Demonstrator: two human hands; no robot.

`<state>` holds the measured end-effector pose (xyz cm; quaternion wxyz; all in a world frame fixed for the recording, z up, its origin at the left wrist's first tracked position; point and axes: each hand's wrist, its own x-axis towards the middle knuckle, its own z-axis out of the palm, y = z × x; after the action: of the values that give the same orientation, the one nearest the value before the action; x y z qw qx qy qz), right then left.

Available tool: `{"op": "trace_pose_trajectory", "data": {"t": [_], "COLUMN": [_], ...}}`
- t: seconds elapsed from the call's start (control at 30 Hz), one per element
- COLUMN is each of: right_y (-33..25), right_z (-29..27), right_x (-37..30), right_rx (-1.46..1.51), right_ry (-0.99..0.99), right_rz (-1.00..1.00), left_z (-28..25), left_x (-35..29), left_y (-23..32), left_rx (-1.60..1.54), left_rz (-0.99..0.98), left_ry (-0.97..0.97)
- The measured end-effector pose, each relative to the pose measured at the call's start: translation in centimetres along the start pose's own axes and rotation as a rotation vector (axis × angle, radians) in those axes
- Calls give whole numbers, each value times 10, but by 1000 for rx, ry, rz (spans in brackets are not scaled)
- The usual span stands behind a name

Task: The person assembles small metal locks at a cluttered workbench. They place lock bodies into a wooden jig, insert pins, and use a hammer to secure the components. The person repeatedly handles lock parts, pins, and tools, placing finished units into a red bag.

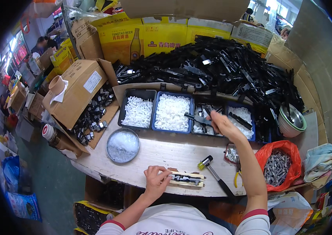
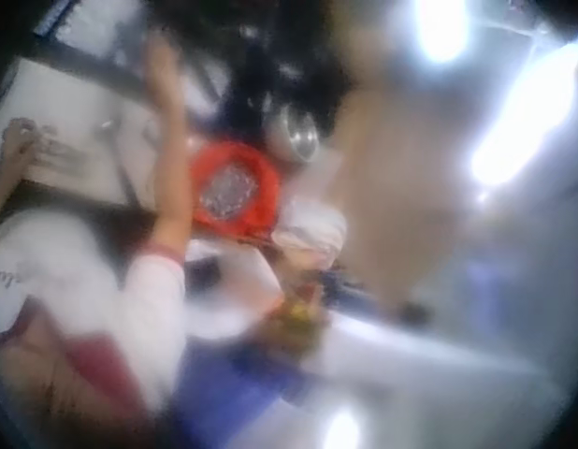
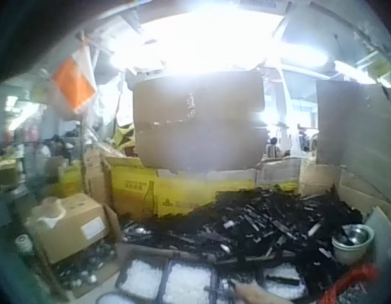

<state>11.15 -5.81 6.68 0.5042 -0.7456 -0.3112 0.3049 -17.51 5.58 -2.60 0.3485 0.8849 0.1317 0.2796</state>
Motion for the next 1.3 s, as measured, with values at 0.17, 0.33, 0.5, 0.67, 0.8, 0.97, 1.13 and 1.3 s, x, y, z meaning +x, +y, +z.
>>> {"op": "trace_pose_trajectory", "data": {"t": [0.17, 0.33, 0.5, 0.67, 0.8, 0.97, 1.13, 1.3], "right_y": [10, 25, 27, 47, 46, 53, 56, 49], "right_z": [28, 75, 123, 157, 165, 165, 164, 143], "right_x": [-58, -89, -124, -134, -126, -119, -118, -125], "right_rx": [127, -346, -769, -821, -800, -826, -839, -745], "right_ry": [-108, 78, 106, 140, 183, 127, 105, 278], "right_rz": [115, -354, -345, -448, -500, -471, -440, -489], "left_z": [-4, -7, -14, -20, -21, -20, -15, -12], "left_x": [2, 2, -7, -23, -23, -18, -14, -3], "left_y": [-3, 2, -9, -20, -22, -19, -17, -3], "left_rx": [-27, -53, -123, -148, -139, -101, -122, -68], "left_rz": [-19, -29, -111, -201, -211, -153, -139, -22], "left_ry": [8, 15, 19, 19, 13, 9, -35, -138]}}
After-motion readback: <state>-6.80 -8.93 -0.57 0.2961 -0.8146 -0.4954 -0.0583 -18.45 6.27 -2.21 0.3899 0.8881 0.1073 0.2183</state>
